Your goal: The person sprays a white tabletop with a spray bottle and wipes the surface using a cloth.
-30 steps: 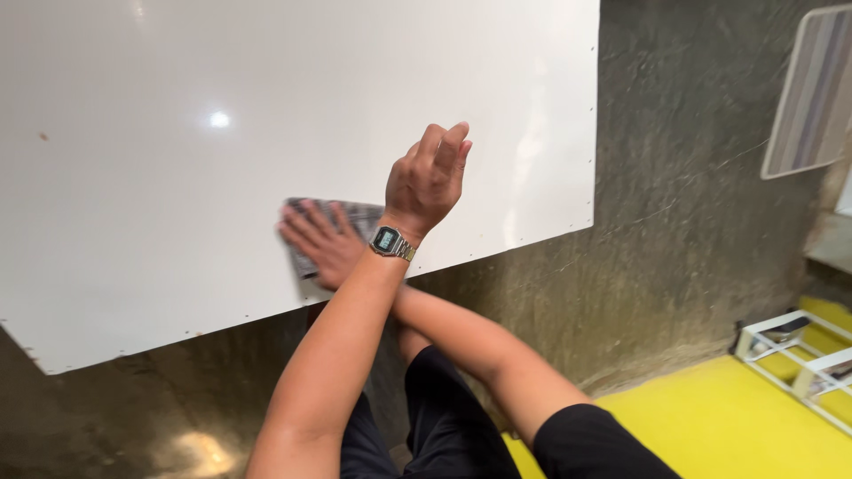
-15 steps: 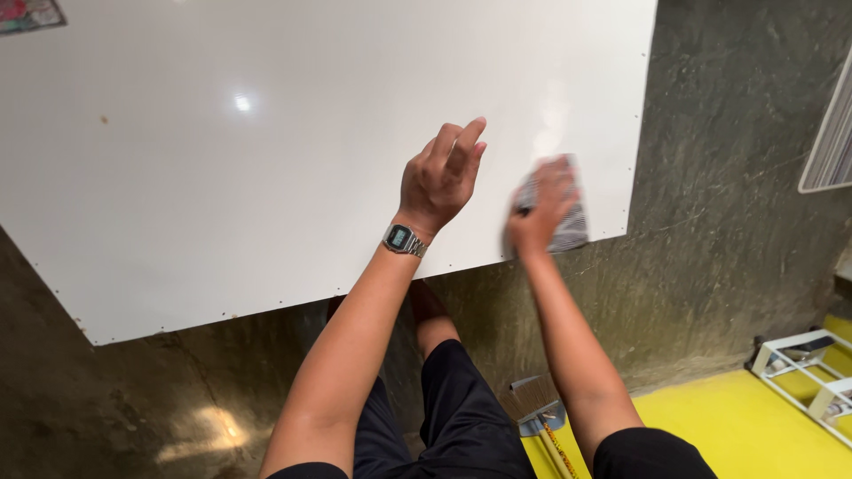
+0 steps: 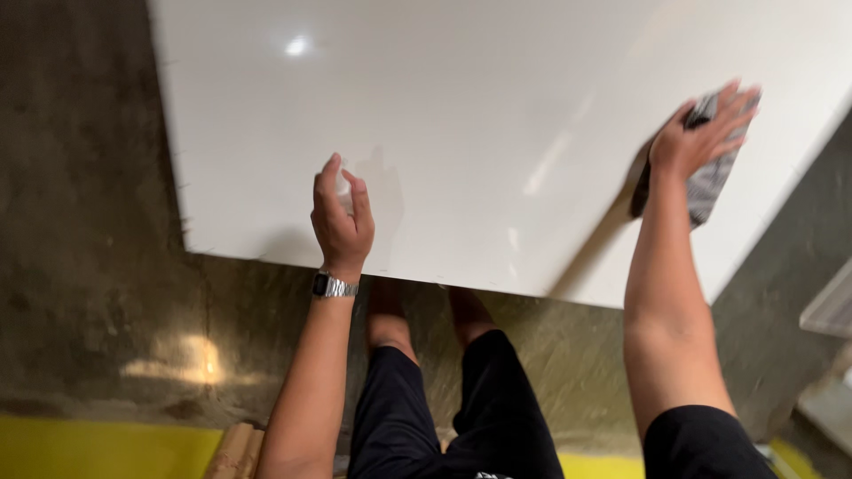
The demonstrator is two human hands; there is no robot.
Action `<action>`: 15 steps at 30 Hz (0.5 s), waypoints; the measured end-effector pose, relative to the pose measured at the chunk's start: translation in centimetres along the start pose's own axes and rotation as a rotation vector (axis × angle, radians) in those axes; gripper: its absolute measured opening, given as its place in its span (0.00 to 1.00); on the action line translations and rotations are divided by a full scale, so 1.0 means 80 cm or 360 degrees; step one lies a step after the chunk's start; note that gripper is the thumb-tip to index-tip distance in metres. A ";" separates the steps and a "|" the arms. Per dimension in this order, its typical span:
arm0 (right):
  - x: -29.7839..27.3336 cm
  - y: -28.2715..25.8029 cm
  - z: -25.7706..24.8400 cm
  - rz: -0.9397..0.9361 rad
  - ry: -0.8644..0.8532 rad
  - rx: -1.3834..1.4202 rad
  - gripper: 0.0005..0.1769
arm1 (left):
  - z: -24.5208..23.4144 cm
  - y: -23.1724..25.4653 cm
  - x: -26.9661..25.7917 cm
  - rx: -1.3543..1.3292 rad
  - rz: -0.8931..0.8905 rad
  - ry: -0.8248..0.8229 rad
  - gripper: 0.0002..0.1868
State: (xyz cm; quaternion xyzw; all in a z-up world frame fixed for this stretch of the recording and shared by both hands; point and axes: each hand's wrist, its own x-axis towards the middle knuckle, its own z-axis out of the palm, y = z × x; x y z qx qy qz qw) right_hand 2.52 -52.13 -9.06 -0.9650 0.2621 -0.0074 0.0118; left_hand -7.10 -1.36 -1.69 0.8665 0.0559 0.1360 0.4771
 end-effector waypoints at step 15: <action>-0.461 -0.552 0.025 -0.2752 -0.0448 0.0143 0.38 | -0.116 0.029 0.013 -0.0154 0.0060 0.0195 0.26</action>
